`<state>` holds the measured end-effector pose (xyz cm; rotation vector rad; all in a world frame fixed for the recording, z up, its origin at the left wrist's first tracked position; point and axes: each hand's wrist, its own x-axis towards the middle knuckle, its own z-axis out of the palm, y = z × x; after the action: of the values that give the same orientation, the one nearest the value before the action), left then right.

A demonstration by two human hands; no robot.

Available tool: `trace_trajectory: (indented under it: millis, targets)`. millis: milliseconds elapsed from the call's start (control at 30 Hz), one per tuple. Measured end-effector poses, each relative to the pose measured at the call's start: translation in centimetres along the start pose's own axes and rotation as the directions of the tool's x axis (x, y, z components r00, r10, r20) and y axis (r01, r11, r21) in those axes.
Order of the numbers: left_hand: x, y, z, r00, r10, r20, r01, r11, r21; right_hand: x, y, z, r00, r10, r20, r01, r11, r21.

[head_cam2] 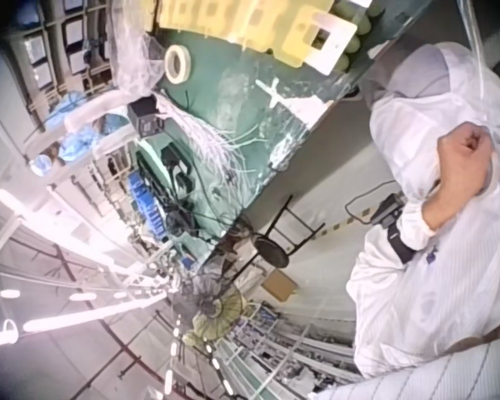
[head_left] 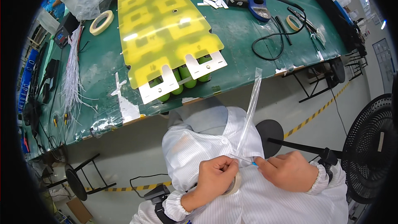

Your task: Assembling components and applying tape to a green battery pack on a production line.

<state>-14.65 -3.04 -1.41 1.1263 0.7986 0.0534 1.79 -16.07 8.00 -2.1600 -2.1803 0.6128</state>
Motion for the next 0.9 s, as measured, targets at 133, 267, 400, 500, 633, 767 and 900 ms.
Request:
trace_trajectory:
  millis: [133,267,400,500,633,767,900]
  targets:
    - [0.0,-0.4,0.2,0.999,0.047,0.015,-0.047,0.999,0.011,1.1,0.0,0.1,1.000,-0.012,0.028,0.012,1.000,-0.005]
    - [0.1,-0.9,0.2,0.992,0.127,0.013,-0.127,0.990,0.054,1.6,-0.2,0.4,1.000,-0.021,0.003,0.021,0.998,-0.057]
    - [0.1,0.4,-0.1,0.999,-0.040,0.017,0.041,0.994,-0.104,0.5,0.5,-0.4,1.000,0.002,0.008,-0.002,0.999,-0.040]
    - [0.1,0.2,-0.7,0.994,-0.105,0.026,0.108,0.980,-0.170,-0.6,0.8,-1.4,1.000,0.019,0.016,-0.020,0.999,0.037]
    - [0.0,-0.3,-0.7,0.997,-0.070,0.023,0.073,0.986,-0.148,-0.9,0.5,-2.3,0.999,0.037,0.021,-0.038,0.996,0.074]
    - [-0.2,-0.2,-0.3,1.000,-0.027,-0.007,0.026,0.997,-0.078,-0.3,0.4,-2.7,0.998,0.041,0.055,-0.044,0.998,0.053]
    - [-0.3,-0.1,0.1,1.000,0.024,-0.006,-0.024,0.999,-0.047,-0.2,0.1,-3.2,0.995,0.037,0.096,-0.038,0.999,0.006]
